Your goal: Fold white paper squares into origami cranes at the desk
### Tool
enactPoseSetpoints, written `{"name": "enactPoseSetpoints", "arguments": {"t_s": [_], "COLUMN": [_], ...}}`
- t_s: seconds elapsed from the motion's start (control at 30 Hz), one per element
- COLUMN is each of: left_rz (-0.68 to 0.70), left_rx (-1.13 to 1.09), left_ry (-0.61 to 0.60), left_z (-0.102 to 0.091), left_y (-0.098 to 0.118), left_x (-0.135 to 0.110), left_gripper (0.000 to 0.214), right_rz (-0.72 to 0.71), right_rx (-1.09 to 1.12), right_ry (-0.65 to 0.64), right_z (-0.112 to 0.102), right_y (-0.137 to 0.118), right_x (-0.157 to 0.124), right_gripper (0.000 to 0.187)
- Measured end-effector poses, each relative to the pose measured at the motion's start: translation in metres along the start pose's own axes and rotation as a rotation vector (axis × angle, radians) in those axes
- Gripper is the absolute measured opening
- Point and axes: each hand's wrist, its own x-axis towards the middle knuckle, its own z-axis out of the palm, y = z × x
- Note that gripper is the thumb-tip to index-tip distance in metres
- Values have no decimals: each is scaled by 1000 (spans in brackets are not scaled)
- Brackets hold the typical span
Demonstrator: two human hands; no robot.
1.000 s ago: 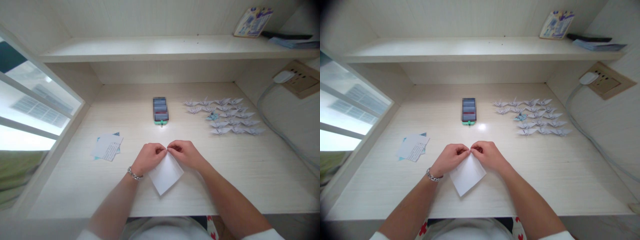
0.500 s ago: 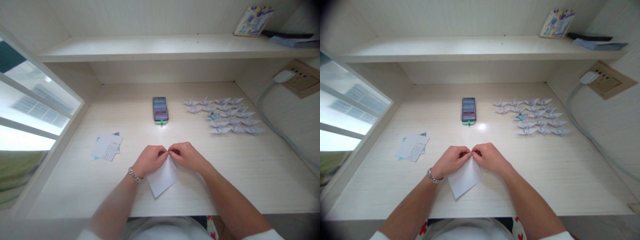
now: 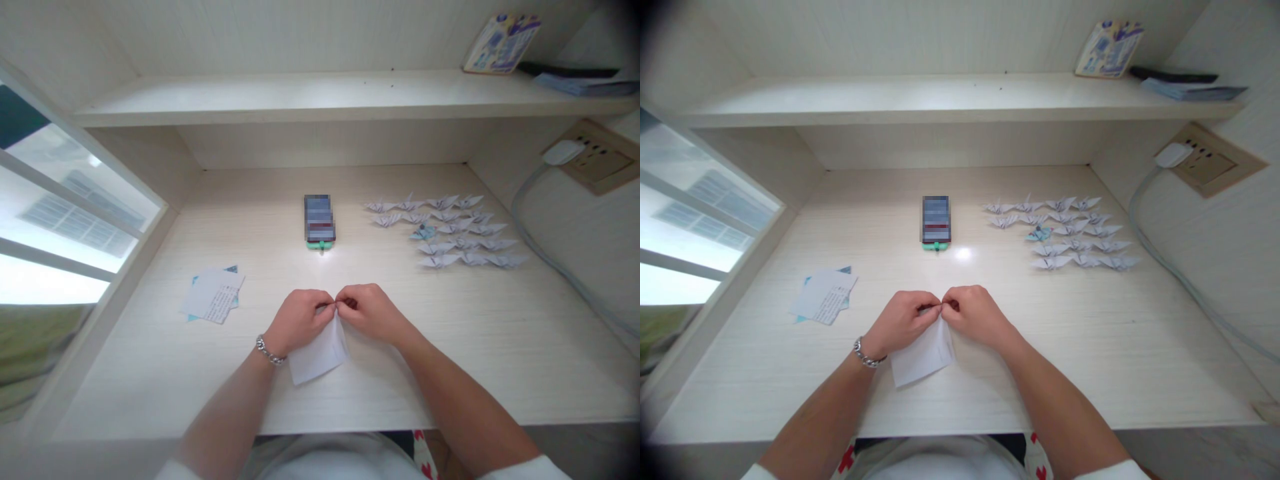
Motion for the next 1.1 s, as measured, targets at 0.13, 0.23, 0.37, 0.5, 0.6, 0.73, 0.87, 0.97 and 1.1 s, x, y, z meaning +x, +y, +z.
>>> {"name": "enactPoseSetpoints", "arguments": {"t_s": [0.13, 0.23, 0.37, 0.5, 0.6, 0.73, 0.87, 0.97, 1.1], "left_rz": [-10, -43, -78, -107, -123, -130, -120, -119, -117], "left_rx": [-55, -111, -173, -182, -191, -204, -174, -135, -83], "left_ry": [26, 51, 74, 112, 138, 135, 129, 128, 120], "left_z": [-2, -3, -3, -3, -5, -5, -3, -2, -2], "left_y": [0, -1, -2, -5, -7, -7, -4, -3, -2], "left_x": [0, 0, 0, 0, 1, 1, 0, 0, 0], "left_gripper": [22, 22, 23, 21, 21, 22, 23, 23, 24], "right_rz": [99, 180, 245, 266, 279, 244, 144, 79, 53], "right_rx": [169, 357, 552, 582, 574, 517, 369, 274, 212], "right_ry": [56, 61, 35, 45, 42, 52, 98, 95, 72], "right_z": [6, 10, 14, 15, 14, 13, 10, 7, 7], "right_y": [3, 7, 11, 14, 17, 17, 12, 7, 5], "right_x": [4, 7, 9, 10, 10, 10, 7, 5, 4], "right_gripper": [15, 14, 14, 13, 14, 16, 17, 16, 16]}}
